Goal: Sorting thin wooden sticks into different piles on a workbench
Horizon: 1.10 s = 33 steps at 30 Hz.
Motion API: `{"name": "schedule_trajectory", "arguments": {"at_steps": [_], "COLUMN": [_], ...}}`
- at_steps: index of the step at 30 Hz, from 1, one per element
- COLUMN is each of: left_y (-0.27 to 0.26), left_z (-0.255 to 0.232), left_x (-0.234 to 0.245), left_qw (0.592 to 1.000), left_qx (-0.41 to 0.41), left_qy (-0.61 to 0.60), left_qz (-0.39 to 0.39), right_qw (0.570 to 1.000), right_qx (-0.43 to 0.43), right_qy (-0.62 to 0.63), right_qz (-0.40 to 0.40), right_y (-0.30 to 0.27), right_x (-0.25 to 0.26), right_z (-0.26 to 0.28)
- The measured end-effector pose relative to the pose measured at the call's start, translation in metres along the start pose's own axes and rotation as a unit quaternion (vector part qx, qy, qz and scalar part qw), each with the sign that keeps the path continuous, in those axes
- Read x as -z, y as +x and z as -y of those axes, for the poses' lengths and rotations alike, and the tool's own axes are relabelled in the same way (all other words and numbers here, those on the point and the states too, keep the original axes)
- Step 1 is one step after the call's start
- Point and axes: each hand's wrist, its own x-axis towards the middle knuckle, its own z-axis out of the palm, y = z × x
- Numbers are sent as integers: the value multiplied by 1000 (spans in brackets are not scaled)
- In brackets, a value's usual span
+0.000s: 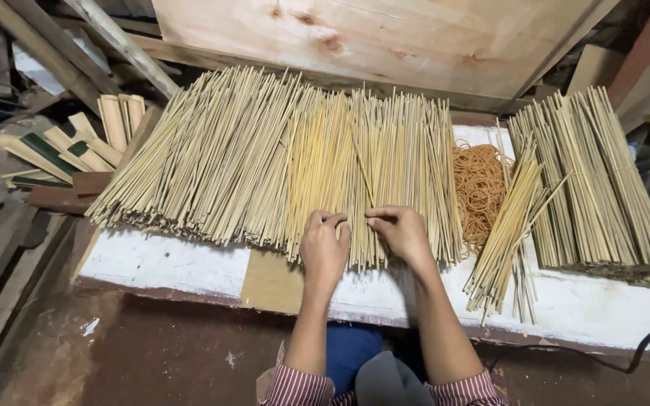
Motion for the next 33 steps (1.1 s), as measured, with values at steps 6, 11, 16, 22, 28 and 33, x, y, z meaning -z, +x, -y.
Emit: {"name": "schedule_trajectory", "arguments": {"at_steps": [6, 11, 16, 22, 28, 33], "left_y": [-2, -19, -41, -57, -69, -56], "left_z": [-16, -68, -108, -134, -165, -136], "left_x": [13, 23, 5, -66, -70, -45], "left_qw": [1000, 994, 972, 950, 939, 976], "left_qx": [12, 14, -24, -149, -200, -144], "left_qy": [-21, -100, -186, -192, -169, -125], "left_qz": [10, 40, 144, 196, 224, 103], "right_qw": [963, 926, 908, 935, 946, 957], "right_qx": [-45, -34, -42, -63, -141, -18], "right_qy": [267, 376, 408, 290, -48, -28], "right_qz": [-10, -29, -87, -194, -288, -288], "right_y": [19, 19, -16, -48, -25, -22], "right_x": [5, 6, 37, 94, 117, 89], "right_z": [-22, -29, -36, -101, -210, -116]}}
